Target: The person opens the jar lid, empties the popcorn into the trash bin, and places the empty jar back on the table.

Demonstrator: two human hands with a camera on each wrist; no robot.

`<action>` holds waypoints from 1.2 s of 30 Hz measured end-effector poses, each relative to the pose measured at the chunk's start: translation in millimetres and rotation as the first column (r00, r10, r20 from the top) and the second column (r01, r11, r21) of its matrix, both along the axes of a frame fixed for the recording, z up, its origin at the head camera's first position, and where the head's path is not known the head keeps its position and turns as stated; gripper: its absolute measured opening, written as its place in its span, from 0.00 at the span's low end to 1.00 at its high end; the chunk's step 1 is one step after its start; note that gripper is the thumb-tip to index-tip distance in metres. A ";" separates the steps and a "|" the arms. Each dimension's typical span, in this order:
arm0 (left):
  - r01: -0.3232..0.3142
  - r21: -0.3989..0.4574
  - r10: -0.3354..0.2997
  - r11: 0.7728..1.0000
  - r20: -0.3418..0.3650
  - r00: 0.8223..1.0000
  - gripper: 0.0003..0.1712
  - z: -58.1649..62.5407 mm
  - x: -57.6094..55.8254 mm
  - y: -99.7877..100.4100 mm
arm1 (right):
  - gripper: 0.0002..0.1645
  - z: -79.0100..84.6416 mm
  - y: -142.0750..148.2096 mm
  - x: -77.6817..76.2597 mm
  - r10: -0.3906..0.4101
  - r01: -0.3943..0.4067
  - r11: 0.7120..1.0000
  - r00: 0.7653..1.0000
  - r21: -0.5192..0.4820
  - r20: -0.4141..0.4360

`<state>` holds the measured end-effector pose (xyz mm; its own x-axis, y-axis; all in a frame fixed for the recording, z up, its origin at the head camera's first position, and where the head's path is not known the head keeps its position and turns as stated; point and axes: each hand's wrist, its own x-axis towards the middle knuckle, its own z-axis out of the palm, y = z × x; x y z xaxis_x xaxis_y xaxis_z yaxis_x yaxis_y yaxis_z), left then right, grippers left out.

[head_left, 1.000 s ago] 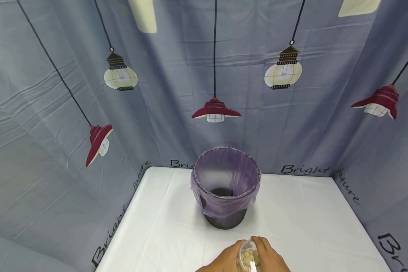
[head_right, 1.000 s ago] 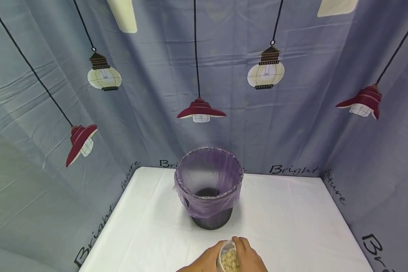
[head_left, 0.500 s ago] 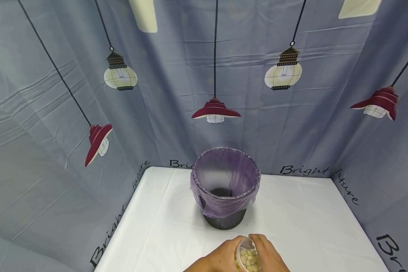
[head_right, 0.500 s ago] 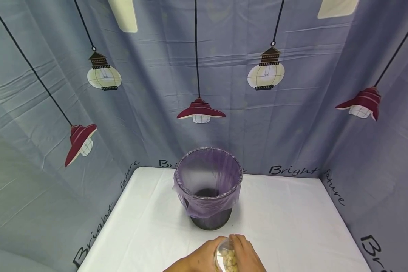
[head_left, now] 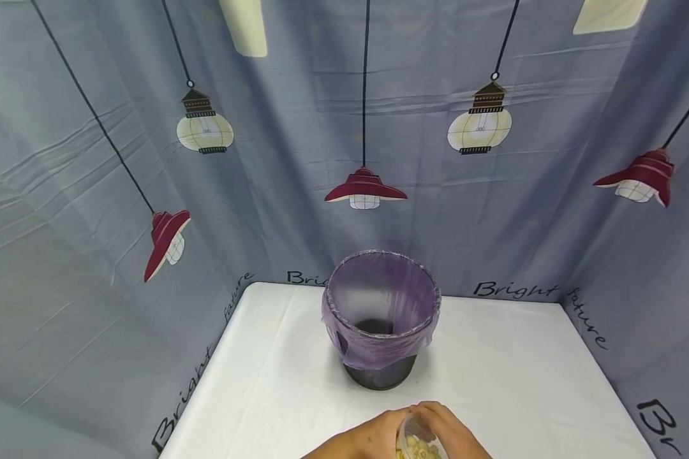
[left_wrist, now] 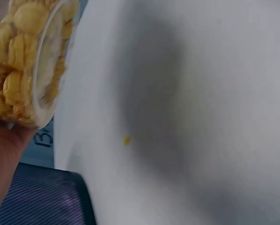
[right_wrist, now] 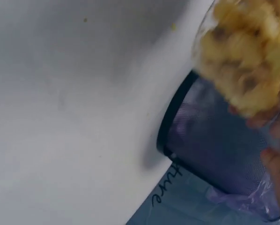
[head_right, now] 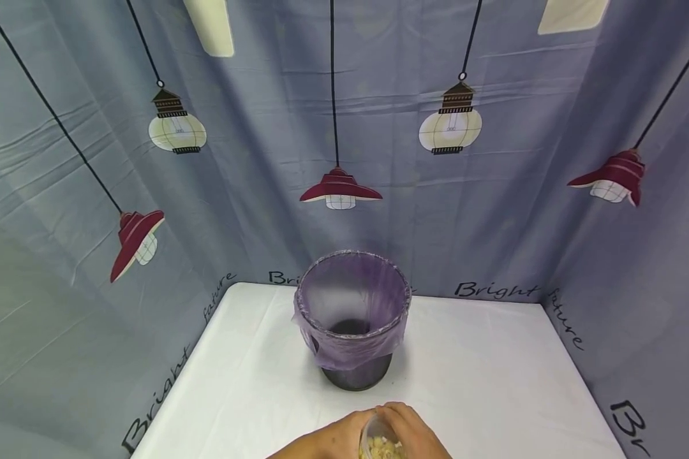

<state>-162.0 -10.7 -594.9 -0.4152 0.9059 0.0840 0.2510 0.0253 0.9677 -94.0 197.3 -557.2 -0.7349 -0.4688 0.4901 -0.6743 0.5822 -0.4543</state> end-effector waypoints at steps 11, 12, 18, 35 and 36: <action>-0.125 -0.075 0.114 0.989 -0.138 0.984 0.57 24.3 -0.9 -1.3 | 0.65 21.8 11.4 -17.9 0.108 -0.102 0.990 0.992 0.095 -0.060; -0.159 -0.079 0.142 0.984 -0.187 0.972 0.57 24.8 -1.1 -1.1 | 0.66 23.3 11.2 -17.5 0.061 -0.056 0.990 0.997 0.126 -0.036; -0.335 -0.107 0.263 0.936 -0.421 0.868 0.57 24.9 -1.4 -1.9 | 0.62 32.2 5.0 -12.3 -0.232 0.196 0.950 0.964 0.242 0.131; -0.155 -0.226 0.122 0.962 -0.154 0.981 0.49 22.3 -10.9 -9.0 | 0.62 69.7 9.8 -15.6 -0.104 -0.094 0.951 0.798 0.294 0.593; -0.117 -0.225 0.096 0.967 -0.102 0.990 0.47 22.2 -12.1 -9.5 | 0.60 71.4 10.9 -15.7 -0.073 -0.126 0.952 0.790 0.278 0.609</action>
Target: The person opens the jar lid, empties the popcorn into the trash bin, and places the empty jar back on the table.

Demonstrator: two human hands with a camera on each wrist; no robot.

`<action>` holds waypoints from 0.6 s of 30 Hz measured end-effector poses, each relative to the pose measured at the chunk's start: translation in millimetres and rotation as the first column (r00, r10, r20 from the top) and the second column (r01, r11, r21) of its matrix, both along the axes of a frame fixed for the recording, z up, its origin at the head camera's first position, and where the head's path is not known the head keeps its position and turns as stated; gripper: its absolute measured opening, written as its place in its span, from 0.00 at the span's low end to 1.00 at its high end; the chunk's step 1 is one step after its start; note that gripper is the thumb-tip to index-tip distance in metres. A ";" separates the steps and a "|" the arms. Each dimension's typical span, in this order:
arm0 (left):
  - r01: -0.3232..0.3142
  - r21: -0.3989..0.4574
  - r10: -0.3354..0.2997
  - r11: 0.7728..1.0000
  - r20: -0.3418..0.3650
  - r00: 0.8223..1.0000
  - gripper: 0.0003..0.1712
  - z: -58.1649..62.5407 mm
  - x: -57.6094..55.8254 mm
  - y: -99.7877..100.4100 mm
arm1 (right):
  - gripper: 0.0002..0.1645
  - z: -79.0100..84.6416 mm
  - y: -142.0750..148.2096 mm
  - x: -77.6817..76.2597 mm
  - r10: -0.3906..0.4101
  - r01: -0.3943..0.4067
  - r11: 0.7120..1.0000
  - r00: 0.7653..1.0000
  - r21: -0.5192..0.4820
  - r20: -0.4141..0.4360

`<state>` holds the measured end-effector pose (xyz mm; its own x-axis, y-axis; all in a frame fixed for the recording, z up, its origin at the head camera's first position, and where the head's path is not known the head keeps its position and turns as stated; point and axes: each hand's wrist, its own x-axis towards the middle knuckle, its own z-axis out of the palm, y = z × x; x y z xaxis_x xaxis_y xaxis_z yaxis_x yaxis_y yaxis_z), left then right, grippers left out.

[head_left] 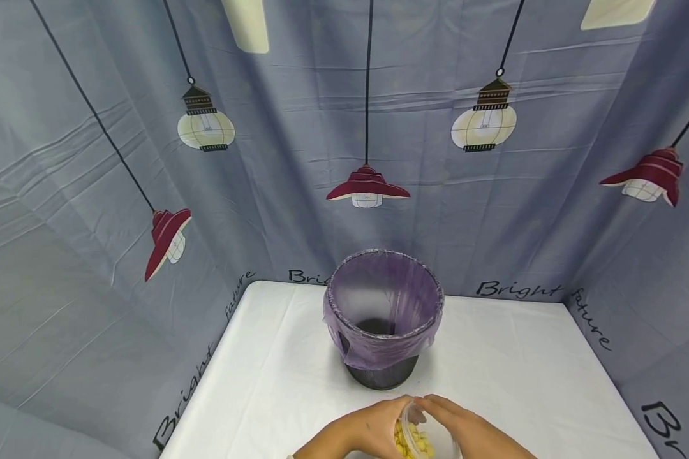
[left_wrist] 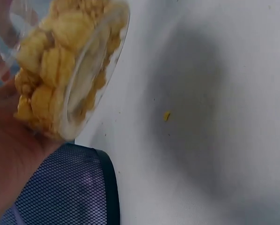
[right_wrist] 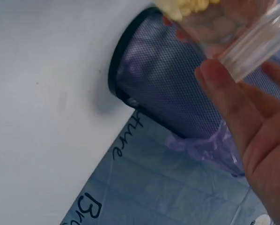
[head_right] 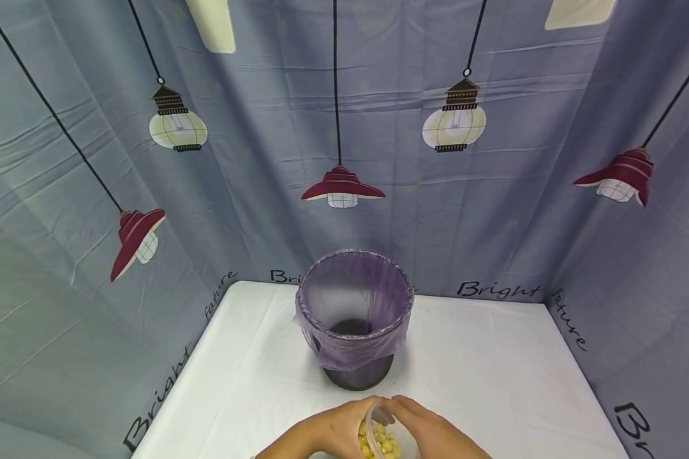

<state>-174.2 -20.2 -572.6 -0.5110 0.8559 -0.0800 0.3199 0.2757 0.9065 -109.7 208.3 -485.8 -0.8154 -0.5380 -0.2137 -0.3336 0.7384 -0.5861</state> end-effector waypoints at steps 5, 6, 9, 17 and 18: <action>0.131 0.041 -0.137 0.990 0.170 0.976 0.37 0.6 -0.9 0.4 | 0.49 2.8 6.1 1.4 0.154 -0.147 0.980 0.987 -0.131 0.049; 0.146 0.041 -0.151 0.988 0.190 0.970 0.36 0.6 -0.7 0.6 | 0.47 2.3 7.5 1.9 0.179 -0.170 0.974 0.983 -0.150 0.049; 0.148 0.024 -0.150 0.989 0.192 0.970 0.35 0.9 0.6 0.9 | 0.46 0.8 9.9 2.1 0.208 -0.190 0.963 0.975 -0.193 0.075; -0.027 -0.072 0.018 0.997 -0.125 0.992 0.47 -3.3 5.2 8.3 | 0.46 -6.1 2.9 1.0 -0.072 0.075 0.992 0.997 -0.105 0.029; -0.053 -0.091 0.034 0.994 -0.203 0.979 0.48 -3.9 6.1 10.0 | 0.46 -7.9 1.1 1.5 -0.132 0.133 0.987 0.991 -0.094 0.011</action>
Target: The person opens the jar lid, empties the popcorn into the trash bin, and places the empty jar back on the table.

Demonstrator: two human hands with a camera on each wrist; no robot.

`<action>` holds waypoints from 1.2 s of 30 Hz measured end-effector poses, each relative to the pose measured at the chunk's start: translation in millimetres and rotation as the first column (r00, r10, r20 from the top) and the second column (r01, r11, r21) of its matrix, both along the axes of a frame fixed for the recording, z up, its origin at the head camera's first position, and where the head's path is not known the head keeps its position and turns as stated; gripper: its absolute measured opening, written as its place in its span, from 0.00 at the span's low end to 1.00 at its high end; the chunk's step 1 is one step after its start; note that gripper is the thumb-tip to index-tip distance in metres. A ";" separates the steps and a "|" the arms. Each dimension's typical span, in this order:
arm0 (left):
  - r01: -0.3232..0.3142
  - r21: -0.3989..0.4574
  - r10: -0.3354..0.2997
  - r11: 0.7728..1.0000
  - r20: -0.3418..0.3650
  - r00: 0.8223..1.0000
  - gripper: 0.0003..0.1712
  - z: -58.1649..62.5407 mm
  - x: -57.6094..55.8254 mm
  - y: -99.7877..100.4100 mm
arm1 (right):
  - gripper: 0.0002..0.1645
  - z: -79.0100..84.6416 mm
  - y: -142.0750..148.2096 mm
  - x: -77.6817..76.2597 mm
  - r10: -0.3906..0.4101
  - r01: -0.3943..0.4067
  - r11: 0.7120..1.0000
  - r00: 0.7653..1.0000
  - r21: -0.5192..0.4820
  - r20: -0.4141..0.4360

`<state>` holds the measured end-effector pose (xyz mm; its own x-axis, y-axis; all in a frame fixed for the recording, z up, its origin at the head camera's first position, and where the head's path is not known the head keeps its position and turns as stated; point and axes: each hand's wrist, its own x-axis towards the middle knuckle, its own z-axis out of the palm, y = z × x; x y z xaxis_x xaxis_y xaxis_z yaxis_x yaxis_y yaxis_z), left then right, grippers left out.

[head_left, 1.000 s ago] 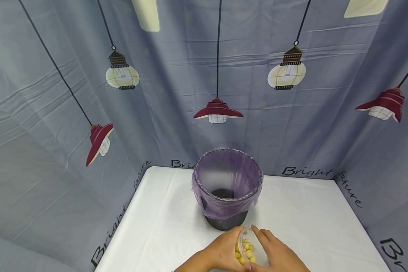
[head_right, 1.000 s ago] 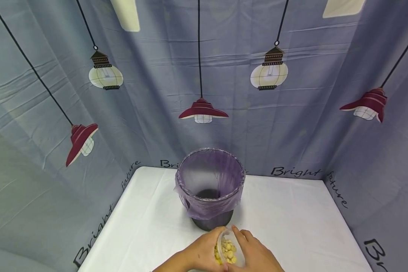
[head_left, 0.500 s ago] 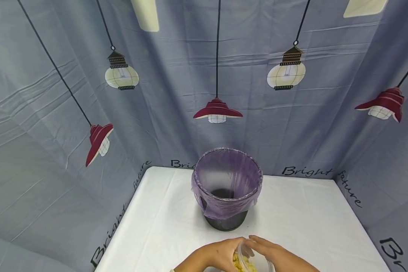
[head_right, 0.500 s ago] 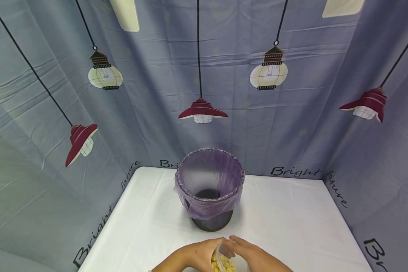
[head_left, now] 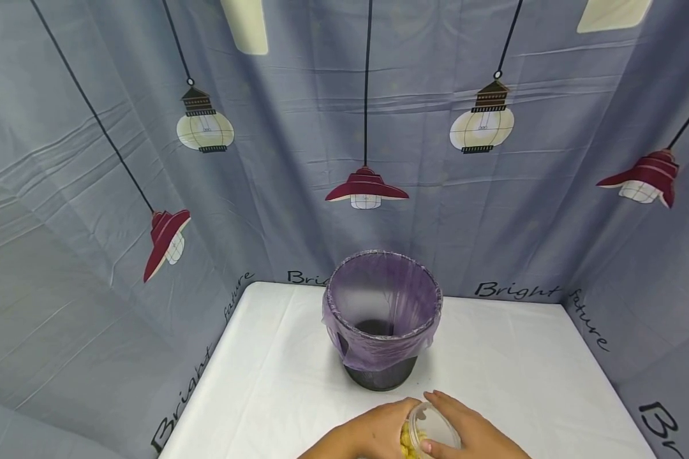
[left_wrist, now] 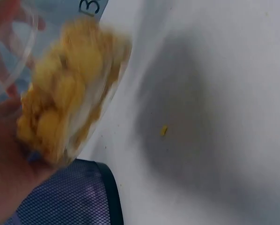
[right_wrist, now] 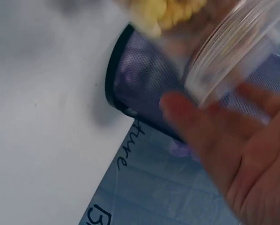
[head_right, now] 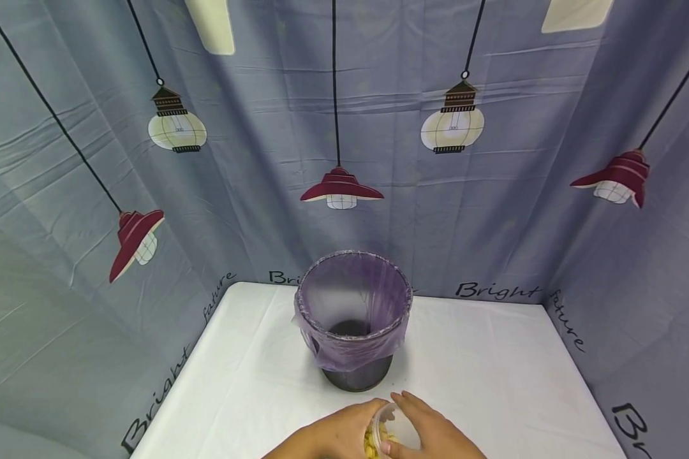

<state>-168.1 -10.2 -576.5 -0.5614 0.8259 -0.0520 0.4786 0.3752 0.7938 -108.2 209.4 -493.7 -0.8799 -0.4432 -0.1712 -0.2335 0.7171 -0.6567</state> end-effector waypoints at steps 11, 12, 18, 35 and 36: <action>-0.114 -0.030 0.099 0.993 -0.302 0.948 0.53 -1.3 6.7 6.2 | 0.58 -1.4 -21.6 -5.5 -0.329 0.311 0.926 0.943 0.211 0.054; -0.114 -0.030 0.101 0.993 -0.293 0.951 0.52 -0.9 6.8 6.1 | 0.58 -0.9 -22.7 -6.8 -0.329 0.307 0.925 0.942 0.224 0.069; -0.072 -0.014 0.067 0.997 -0.213 0.975 0.54 -0.5 5.9 2.9 | 0.56 6.2 -20.9 -4.4 -0.238 0.219 0.957 0.968 0.191 0.081; -0.062 0.040 0.070 0.997 -0.243 0.967 0.55 -1.5 4.8 0.4 | 0.61 12.3 -10.6 7.5 -0.199 0.227 0.964 0.962 0.142 -0.184; -0.099 0.033 0.105 0.995 -0.277 0.955 0.56 -1.8 6.2 1.0 | 0.61 12.1 -11.1 7.2 -0.257 0.289 0.946 0.945 0.146 -0.203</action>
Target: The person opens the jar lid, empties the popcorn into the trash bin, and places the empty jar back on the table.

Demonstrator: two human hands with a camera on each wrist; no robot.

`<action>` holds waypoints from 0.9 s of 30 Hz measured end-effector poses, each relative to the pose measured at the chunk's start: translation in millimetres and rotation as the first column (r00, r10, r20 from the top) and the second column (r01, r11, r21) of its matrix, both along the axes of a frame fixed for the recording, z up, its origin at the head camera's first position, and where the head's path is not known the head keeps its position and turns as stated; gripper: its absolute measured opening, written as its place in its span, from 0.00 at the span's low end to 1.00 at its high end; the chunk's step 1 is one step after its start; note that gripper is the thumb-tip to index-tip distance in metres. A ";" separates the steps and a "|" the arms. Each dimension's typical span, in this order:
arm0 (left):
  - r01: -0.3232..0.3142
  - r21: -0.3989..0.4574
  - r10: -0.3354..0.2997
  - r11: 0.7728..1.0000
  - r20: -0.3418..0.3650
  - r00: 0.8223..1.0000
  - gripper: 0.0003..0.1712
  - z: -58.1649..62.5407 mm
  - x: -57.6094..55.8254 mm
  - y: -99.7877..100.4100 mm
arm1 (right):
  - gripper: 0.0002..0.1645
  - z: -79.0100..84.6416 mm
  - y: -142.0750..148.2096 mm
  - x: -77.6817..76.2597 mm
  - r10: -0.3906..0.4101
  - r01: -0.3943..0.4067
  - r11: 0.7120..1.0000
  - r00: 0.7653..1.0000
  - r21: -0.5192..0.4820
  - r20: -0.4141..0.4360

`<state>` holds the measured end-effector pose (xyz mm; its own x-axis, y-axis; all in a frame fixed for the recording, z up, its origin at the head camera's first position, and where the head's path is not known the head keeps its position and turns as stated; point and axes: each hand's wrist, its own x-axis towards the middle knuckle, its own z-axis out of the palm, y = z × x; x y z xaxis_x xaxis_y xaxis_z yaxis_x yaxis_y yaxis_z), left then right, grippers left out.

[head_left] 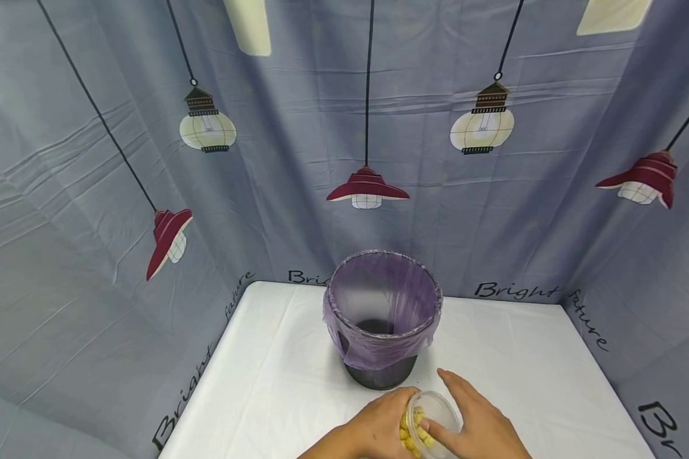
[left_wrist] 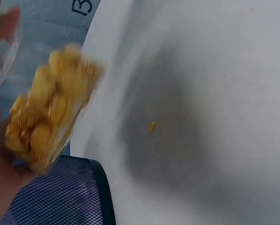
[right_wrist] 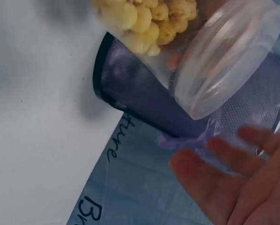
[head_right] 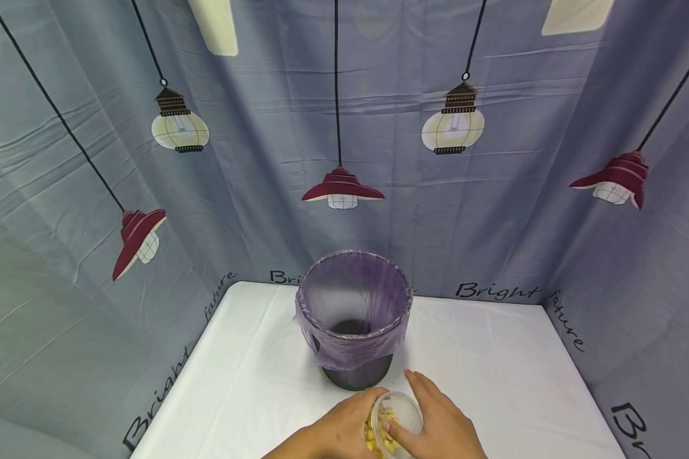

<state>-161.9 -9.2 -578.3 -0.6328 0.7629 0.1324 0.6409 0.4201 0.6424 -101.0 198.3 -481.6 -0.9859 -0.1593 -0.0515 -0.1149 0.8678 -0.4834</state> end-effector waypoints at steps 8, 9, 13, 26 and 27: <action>-0.142 0.006 0.142 0.990 -0.093 0.986 0.60 1.3 5.2 4.5 | 0.63 -3.2 -4.6 -5.6 -0.121 0.119 0.992 0.991 0.044 0.050; -0.146 0.006 0.146 0.989 -0.099 0.984 0.60 1.2 5.4 5.6 | 0.64 -2.9 -6.4 -6.5 -0.127 0.123 0.991 0.989 0.051 0.071; -0.157 -0.009 0.156 0.988 -0.082 0.984 0.61 2.0 7.6 10.1 | 0.67 -1.3 -14.8 -9.0 -0.132 0.124 0.989 0.985 0.077 0.111; -0.018 0.089 0.004 0.996 0.151 0.988 0.60 1.2 0.4 5.2 | 0.59 4.6 -9.5 -7.9 0.131 -0.132 0.991 0.986 0.006 0.108; 0.005 0.110 -0.026 0.994 0.187 0.982 0.60 0.8 -0.9 3.8 | 0.58 5.7 -7.2 -6.5 0.179 -0.180 0.984 0.978 -0.009 0.102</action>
